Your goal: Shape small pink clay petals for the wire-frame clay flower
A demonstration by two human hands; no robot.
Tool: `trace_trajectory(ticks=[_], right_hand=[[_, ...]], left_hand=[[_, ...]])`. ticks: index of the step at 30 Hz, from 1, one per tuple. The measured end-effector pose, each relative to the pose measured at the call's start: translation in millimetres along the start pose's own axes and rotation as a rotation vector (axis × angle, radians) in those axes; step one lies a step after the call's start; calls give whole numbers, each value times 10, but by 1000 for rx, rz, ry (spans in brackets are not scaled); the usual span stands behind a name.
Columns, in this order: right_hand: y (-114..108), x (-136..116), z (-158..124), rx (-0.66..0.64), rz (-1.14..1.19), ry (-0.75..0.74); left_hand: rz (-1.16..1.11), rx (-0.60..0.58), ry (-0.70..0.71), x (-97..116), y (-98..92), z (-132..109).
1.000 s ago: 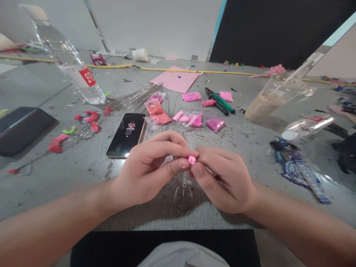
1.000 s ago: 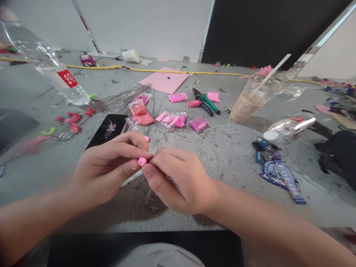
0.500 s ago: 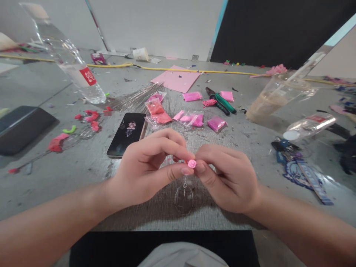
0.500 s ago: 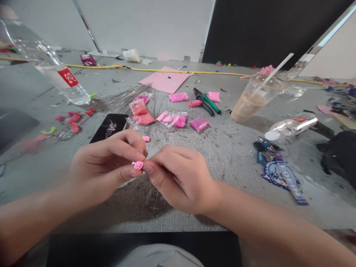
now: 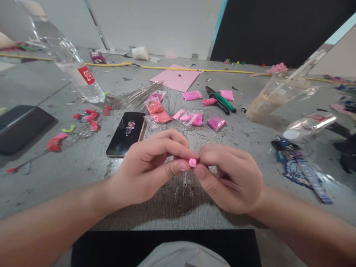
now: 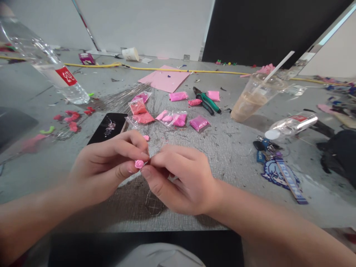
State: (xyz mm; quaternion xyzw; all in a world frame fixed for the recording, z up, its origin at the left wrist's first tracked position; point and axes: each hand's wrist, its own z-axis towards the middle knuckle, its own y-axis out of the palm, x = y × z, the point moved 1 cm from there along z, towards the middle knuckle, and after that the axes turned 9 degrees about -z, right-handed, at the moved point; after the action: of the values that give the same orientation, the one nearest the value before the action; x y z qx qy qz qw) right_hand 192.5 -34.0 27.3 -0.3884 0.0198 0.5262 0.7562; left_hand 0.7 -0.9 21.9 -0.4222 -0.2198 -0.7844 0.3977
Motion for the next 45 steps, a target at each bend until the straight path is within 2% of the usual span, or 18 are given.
trace_trajectory(ticks=[16,20,24,28,32,36,45], right_hand=[[-13,-3,-3,32,-39,4],[5,21,-3,106,-91,26],[15,30,1,168,-135,27],[8,40,-4,138,-153,62],[44,81,-15,92,-127,16],[109,141,-25,127,-150,-11],[103,125,-3,165,-155,-5]], left_hand=[[-153,28,-129,-65,6,-35],[-144,83,-195,-94,4,-39],[-245,146,-225,-126,21,-31],[-339,227,-280,-171,10,-23],[-376,275,-349,-209,-27,-13],[-414,275,-392,-231,-46,1],[-419,199,-364,-263,-8,-27]])
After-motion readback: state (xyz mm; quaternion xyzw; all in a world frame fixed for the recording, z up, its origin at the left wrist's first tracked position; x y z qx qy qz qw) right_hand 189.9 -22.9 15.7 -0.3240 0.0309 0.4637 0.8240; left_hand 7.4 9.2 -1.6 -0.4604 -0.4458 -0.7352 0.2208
